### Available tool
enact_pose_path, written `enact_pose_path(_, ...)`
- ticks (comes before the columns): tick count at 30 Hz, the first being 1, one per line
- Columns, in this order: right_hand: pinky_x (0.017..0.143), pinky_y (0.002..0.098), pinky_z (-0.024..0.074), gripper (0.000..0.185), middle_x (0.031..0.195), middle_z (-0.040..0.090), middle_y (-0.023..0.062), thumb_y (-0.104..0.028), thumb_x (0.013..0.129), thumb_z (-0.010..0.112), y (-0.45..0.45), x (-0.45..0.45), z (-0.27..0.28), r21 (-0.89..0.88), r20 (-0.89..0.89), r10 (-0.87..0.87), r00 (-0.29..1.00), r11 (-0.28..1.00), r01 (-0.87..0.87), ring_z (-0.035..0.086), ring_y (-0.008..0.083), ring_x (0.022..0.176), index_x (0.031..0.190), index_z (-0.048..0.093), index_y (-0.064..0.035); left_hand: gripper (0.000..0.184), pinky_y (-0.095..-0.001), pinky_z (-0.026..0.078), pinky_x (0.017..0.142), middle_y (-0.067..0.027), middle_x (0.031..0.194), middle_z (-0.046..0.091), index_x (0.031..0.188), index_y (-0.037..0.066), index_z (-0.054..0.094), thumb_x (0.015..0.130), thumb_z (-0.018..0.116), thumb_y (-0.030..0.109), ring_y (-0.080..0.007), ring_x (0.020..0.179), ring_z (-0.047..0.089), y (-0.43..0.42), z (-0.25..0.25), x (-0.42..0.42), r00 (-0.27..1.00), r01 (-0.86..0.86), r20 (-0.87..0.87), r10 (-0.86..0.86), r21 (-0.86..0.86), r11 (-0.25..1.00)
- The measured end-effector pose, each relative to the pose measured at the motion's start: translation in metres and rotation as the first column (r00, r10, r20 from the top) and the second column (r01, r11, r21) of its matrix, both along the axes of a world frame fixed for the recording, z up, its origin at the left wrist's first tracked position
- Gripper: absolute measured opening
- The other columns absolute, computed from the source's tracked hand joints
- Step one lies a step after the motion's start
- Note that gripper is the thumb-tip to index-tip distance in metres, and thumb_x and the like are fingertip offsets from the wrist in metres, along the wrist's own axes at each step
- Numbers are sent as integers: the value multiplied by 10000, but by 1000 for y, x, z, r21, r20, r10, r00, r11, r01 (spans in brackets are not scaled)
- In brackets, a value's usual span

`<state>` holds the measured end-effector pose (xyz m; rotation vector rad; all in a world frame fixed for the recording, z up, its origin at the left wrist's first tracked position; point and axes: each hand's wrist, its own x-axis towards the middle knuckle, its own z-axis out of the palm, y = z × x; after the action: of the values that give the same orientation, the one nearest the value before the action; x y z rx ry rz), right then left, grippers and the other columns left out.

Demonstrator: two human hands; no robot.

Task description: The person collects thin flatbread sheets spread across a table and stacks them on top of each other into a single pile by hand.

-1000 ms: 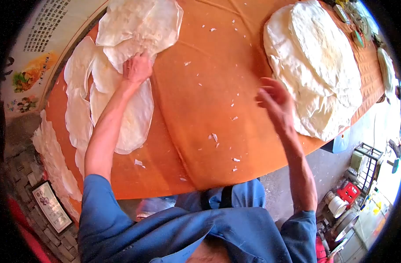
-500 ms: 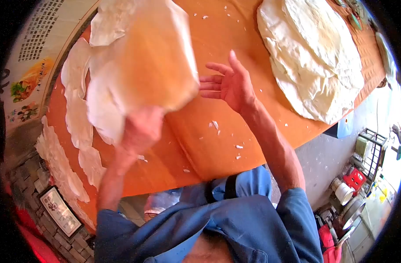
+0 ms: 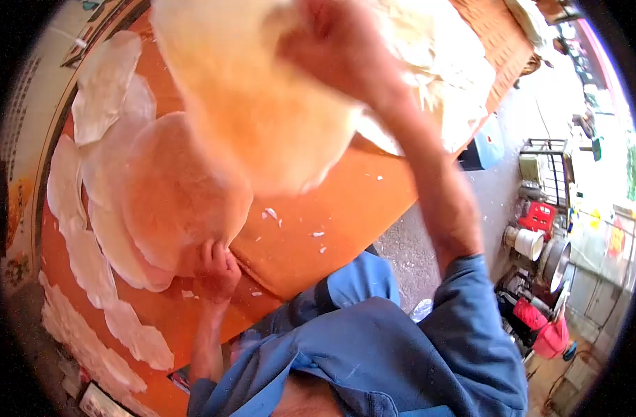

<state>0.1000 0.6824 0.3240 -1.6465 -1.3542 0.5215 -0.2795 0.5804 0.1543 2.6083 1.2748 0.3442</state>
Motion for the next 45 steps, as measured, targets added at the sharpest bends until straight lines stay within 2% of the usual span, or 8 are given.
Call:
enact_pose_path(9,548,368,464,127,699,656,96,-133,823,722,-25,93,59,114,944,-120,306,993,38,601,274,588,896,682,-38,80,-456,500,627,-201,827,613,899,-27,613,855,576,28,-406,741,606,-3,63,60,923,119,384,-32,-206,971)
enact_pose_path(14,745,404,522,677,1005,682,163,-583,825,707,-75,23,-53,-662,97,275,957,736,-145,650,277,843,1228,611,-46,163,-442,528,631,-196,809,634,958,-46,650,827,582,23,-379,721,633,-20,73,114,866,277,483,-126,-255,926)
enact_pose_path(17,579,263,485,498,836,642,43,-462,827,724,-102,-45,-69,-637,-604,-129,786,671,-379,572,100,671,1089,673,-42,205,-433,543,648,-187,832,641,995,-48,654,822,591,42,-362,744,649,-26,74,138,868,326,448,-212,-195,925)
enact_pose_path(23,626,274,538,224,801,727,80,-63,805,634,-47,16,-23,-416,-628,38,777,828,-377,643,100,657,995,739,-8,417,-434,549,720,-245,1012,637,1156,-70,622,874,627,236,-393,841,640,-13,106,150,710,391,676,-197,-146,908)
enact_pose_path(24,684,285,565,238,816,734,86,-57,854,632,-28,45,-6,-220,36,253,967,946,-239,686,119,723,1069,721,-4,524,-417,543,764,-231,1085,626,1209,-75,593,880,624,332,-376,911,635,-10,102,140,729,359,660,-180,-145,922)
enact_pose_path(32,668,324,562,255,925,716,119,-17,885,554,4,60,144,255,856,-248,453,966,48,681,191,748,1107,677,-47,393,-436,502,894,-203,1157,614,1195,-30,603,848,691,131,-386,1069,587,79,43,39,947,-168,272,170,-28,985)
enact_pose_path(37,850,413,529,416,997,667,159,-165,839,674,22,153,-33,-187,951,159,266,979,81,651,311,983,1235,598,-62,530,-472,435,989,-208,1251,549,1227,-32,580,797,754,222,-393,1175,509,111,-9,-37,927,-375,8,376,67,924)
enact_pose_path(45,843,423,523,455,1079,672,205,-208,758,788,-18,-16,-120,-221,465,267,844,958,-182,640,387,988,1153,654,-26,458,-482,470,931,-222,1179,541,1204,-29,572,802,689,158,-397,1143,515,127,-12,-49,938,-336,-87,337,22,942)
